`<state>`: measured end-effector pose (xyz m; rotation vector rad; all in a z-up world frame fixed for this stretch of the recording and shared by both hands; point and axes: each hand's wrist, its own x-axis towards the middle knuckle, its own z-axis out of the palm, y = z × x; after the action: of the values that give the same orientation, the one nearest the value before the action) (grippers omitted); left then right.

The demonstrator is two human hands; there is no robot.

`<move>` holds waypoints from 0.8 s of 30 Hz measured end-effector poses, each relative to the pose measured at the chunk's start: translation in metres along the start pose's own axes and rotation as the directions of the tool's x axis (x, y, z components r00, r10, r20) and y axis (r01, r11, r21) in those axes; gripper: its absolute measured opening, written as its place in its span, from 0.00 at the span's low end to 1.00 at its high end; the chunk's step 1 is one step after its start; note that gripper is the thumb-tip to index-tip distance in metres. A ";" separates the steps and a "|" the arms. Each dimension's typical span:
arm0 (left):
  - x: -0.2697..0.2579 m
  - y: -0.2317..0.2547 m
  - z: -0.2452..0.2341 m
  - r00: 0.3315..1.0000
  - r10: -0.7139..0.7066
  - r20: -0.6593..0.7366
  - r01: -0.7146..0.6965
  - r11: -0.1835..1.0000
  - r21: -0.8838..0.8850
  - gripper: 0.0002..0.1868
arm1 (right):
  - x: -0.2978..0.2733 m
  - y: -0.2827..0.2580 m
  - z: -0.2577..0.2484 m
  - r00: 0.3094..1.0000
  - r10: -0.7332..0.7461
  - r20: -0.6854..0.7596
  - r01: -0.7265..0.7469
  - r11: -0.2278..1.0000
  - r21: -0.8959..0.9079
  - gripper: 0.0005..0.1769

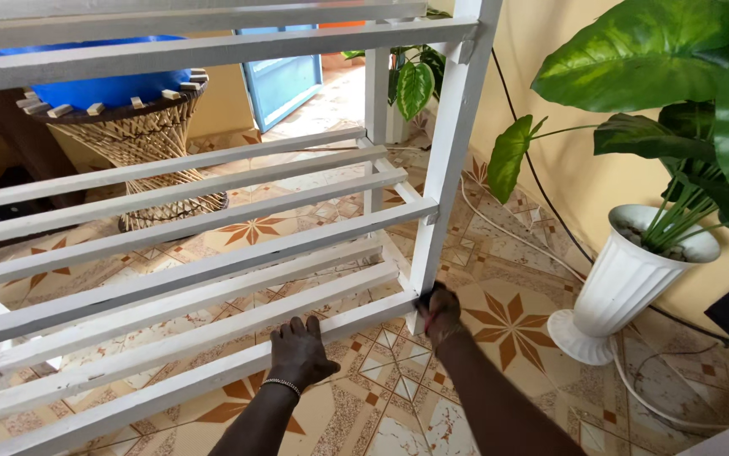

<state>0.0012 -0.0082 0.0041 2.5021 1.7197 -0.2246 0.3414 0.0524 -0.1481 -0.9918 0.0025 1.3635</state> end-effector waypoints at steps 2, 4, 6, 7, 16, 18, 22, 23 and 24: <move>-0.002 -0.003 -0.001 1.000 0.007 -0.006 -0.007 1.000 -0.018 0.49 | -0.016 0.026 -0.012 1.000 0.011 0.012 -0.011 1.000 0.017 0.18; -0.004 -0.003 -0.001 1.000 0.010 -0.011 -0.011 1.000 -0.024 0.50 | -0.028 0.047 -0.022 1.000 0.025 0.011 -0.025 0.999 0.037 0.16; -0.004 0.000 -0.002 1.000 0.005 -0.020 -0.006 1.000 -0.027 0.52 | -0.028 0.054 -0.027 1.000 0.023 0.005 -0.024 0.998 0.059 0.13; -0.003 0.000 -0.004 1.000 0.011 -0.015 -0.011 1.000 -0.023 0.52 | -0.024 0.055 -0.024 1.000 0.015 0.007 -0.016 0.997 0.076 0.12; -0.008 0.003 -0.010 0.999 0.008 0.049 -0.008 1.000 -0.009 0.54 | 0.034 0.039 0.003 0.995 -0.086 0.048 0.072 0.968 0.242 0.09; -0.005 0.002 -0.011 0.998 0.001 0.059 -0.001 1.000 -0.003 0.56 | 0.036 0.059 0.023 0.984 -0.174 0.039 0.159 0.956 0.248 0.11; 0.009 -0.007 0.003 0.998 0.000 0.066 0.003 0.999 -0.044 0.59 | 0.012 0.124 0.061 0.727 -0.683 0.066 0.362 0.301 -0.882 0.12; 0.015 -0.011 0.007 0.998 0.004 0.065 0.001 0.997 -0.073 0.59 | 0.002 0.138 0.073 0.727 -0.668 0.159 0.350 0.160 -0.923 0.12; 0.020 -0.015 0.012 0.998 0.004 0.065 0.003 0.994 -0.105 0.59 | -0.009 0.149 0.082 0.731 -0.634 0.251 0.337 0.016 -0.941 0.11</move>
<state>-0.0070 0.0134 -0.0111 2.3935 1.6611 -0.2070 0.1751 0.0761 -0.1796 -1.9868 -1.1056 0.3561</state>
